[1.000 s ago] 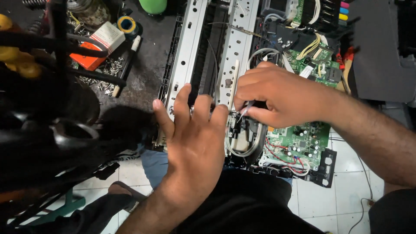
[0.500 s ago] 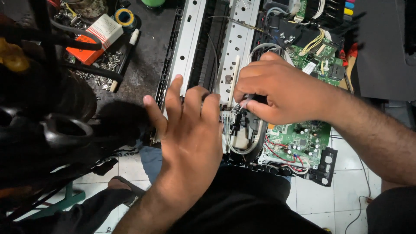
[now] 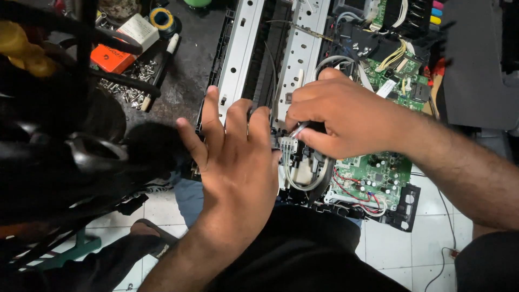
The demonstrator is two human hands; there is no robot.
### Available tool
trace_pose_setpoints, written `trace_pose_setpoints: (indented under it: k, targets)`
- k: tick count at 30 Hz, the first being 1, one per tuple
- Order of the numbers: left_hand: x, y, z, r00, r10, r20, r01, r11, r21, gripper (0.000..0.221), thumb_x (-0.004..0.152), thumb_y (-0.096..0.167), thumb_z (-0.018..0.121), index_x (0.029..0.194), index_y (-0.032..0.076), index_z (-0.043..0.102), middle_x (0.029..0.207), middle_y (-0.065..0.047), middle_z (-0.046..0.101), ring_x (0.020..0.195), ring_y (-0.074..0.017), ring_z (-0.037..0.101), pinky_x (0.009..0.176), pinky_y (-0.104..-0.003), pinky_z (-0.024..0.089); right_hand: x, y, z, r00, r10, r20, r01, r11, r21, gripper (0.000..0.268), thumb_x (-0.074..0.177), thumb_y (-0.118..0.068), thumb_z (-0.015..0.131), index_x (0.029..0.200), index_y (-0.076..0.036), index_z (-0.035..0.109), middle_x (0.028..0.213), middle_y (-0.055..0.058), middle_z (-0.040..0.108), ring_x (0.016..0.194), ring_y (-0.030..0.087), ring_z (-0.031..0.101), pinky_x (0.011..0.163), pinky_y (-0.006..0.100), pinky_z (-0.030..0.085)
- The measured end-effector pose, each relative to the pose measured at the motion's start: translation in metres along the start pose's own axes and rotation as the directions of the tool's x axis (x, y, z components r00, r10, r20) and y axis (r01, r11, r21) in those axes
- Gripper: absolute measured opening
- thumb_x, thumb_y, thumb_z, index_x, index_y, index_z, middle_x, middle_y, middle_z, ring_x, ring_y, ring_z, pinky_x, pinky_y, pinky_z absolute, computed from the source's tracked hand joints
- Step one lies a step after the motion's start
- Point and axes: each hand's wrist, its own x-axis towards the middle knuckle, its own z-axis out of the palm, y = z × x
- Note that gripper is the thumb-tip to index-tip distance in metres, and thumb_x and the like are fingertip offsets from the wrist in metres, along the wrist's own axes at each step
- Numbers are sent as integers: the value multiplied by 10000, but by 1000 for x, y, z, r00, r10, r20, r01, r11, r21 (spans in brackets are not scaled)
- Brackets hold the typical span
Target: Connecting ribbon cables and internal components during the repair of a printer or scanner.
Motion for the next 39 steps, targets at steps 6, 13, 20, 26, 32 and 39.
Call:
trace_pose_setpoints:
  k: [6,13,20,26,32,39]
  targets:
    - [-4,-1,7,998,6,-55,5,983,186,774,672,612,923,1250,248,558,1340,49,651,1537,-391,461,1260,-620,42,5,-9,11,991,134,-10,-134,988,-72,173,894,-348,776,817,-213,700,679,-77,561,696,165,572,801,379,308]
    - [-6,-6,2,999,36,-39,-30,986,162,746,757,612,892,1260,218,507,1350,19,622,1544,-452,448,1250,-634,0,3,-10,0,990,128,-60,-117,981,153,128,903,-304,792,805,-254,727,733,-137,623,632,73,532,850,341,283]
    - [-2,-17,-6,994,57,-89,-52,997,54,728,702,528,900,1257,238,529,1385,8,581,1469,-390,479,1183,-665,139,-32,1,-8,991,-101,-83,114,977,180,111,927,-234,666,849,-197,736,741,-72,714,656,42,590,727,256,407]
    - [-1,-42,-22,991,8,-131,-55,932,-358,428,855,157,850,1206,14,650,1211,-179,616,1088,-351,612,900,-436,531,-38,-16,6,967,-244,-70,249,966,68,54,940,-207,670,886,-206,678,757,-57,580,664,85,511,734,295,374]
    - [-10,-60,-15,998,-48,-51,25,929,-369,366,886,177,804,1167,-17,674,1109,-181,653,999,-399,647,770,-519,531,-33,-43,19,923,-380,-62,381,924,12,126,1001,-219,605,933,-145,679,739,-20,501,605,131,466,636,331,372]
    - [-9,-57,-21,998,-60,12,61,951,-303,327,871,233,813,1113,43,701,1049,-144,659,920,-383,626,693,-524,509,-39,-46,26,891,-455,13,451,880,-147,210,1042,-153,479,980,-100,672,669,24,407,566,243,437,556,367,364]
